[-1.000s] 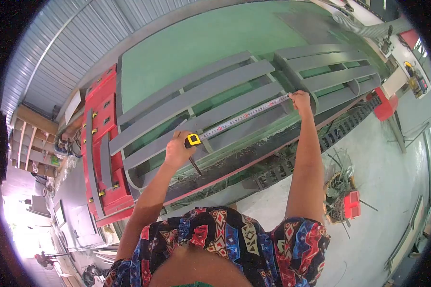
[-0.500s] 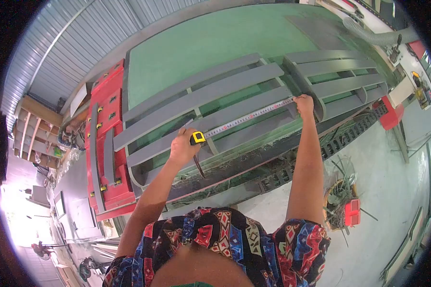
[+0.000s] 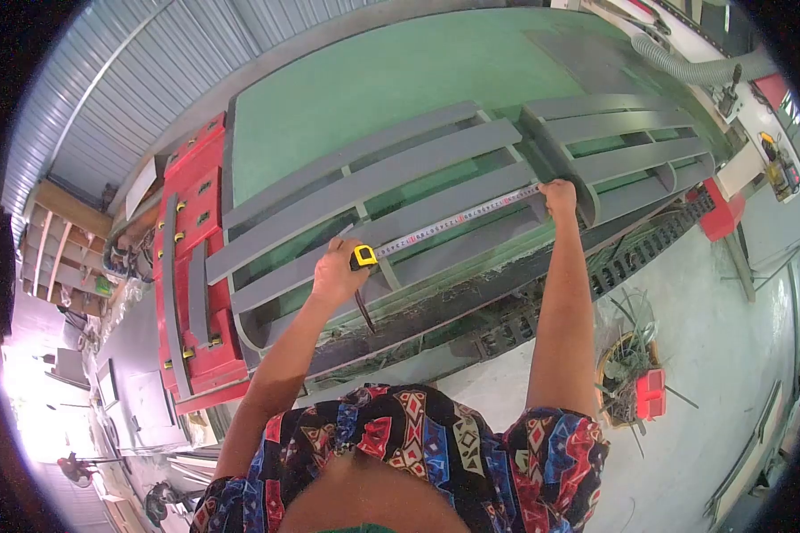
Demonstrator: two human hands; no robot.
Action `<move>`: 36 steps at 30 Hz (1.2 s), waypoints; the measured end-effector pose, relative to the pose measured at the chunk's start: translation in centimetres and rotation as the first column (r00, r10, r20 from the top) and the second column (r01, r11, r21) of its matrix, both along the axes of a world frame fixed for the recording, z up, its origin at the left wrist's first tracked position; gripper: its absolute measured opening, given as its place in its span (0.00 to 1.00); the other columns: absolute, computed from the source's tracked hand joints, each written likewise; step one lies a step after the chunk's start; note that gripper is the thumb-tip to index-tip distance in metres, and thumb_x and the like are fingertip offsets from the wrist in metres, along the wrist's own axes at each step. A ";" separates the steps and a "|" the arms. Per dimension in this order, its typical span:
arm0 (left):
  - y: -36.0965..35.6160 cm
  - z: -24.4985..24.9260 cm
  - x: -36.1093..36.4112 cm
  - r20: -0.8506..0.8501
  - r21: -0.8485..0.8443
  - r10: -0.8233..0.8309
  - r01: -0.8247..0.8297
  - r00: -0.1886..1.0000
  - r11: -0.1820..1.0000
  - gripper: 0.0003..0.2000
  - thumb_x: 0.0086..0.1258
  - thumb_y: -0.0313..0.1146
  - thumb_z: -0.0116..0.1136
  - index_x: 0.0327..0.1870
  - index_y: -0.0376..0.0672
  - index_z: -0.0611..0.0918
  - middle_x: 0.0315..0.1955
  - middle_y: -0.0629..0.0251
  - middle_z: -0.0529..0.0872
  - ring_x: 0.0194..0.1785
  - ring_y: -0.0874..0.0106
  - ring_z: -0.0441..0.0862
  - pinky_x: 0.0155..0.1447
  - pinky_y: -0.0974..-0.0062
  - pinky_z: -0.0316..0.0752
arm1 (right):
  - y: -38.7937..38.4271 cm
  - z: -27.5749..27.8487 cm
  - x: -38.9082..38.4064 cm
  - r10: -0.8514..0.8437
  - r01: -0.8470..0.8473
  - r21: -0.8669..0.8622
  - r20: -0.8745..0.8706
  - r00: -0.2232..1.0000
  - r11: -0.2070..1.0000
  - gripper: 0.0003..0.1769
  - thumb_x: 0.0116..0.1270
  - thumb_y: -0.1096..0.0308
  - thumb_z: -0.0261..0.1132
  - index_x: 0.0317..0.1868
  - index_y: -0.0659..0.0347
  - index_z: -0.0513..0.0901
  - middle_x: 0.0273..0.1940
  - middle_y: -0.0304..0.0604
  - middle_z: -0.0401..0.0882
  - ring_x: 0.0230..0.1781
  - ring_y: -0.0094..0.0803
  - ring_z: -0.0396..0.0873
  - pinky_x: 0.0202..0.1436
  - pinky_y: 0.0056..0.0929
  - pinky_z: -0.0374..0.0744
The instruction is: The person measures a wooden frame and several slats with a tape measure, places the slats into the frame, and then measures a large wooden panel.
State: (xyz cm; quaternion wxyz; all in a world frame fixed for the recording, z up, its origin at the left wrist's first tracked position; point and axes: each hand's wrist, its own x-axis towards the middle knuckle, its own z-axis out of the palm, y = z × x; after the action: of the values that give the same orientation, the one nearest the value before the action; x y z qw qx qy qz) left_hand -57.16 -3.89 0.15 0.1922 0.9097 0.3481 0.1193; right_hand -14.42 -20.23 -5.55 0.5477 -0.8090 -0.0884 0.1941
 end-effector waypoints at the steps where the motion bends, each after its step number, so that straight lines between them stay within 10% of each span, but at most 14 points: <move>1: 0.0 0.0 0.1 -0.009 0.002 0.003 -0.003 1.000 1.000 0.22 0.47 0.31 0.63 0.47 0.46 0.75 0.41 0.58 0.73 0.42 0.57 0.78 0.45 0.64 0.76 | 0.0 0.2 -0.1 -0.011 0.011 0.008 -0.022 1.000 1.000 0.09 0.58 0.72 0.65 0.23 0.65 0.75 0.14 0.35 0.60 0.11 0.24 0.57 0.13 0.29 0.54; 36: 0.2 0.4 -0.2 -0.054 -0.102 0.000 -0.005 0.999 0.995 0.21 0.49 0.28 0.59 0.47 0.44 0.72 0.45 0.55 0.71 0.44 0.54 0.77 0.47 0.61 0.75 | 0.2 -1.4 1.2 0.020 -0.023 -0.051 -0.053 0.998 0.998 0.08 0.59 0.67 0.65 0.28 0.62 0.76 0.16 0.33 0.62 0.11 0.23 0.60 0.11 0.26 0.59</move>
State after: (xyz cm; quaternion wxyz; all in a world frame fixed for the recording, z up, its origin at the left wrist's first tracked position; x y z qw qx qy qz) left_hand -57.31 -3.72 0.50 0.2287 0.9013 0.3599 0.0769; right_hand -13.25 -20.02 -6.96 0.5267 -0.8165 -0.0777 0.2234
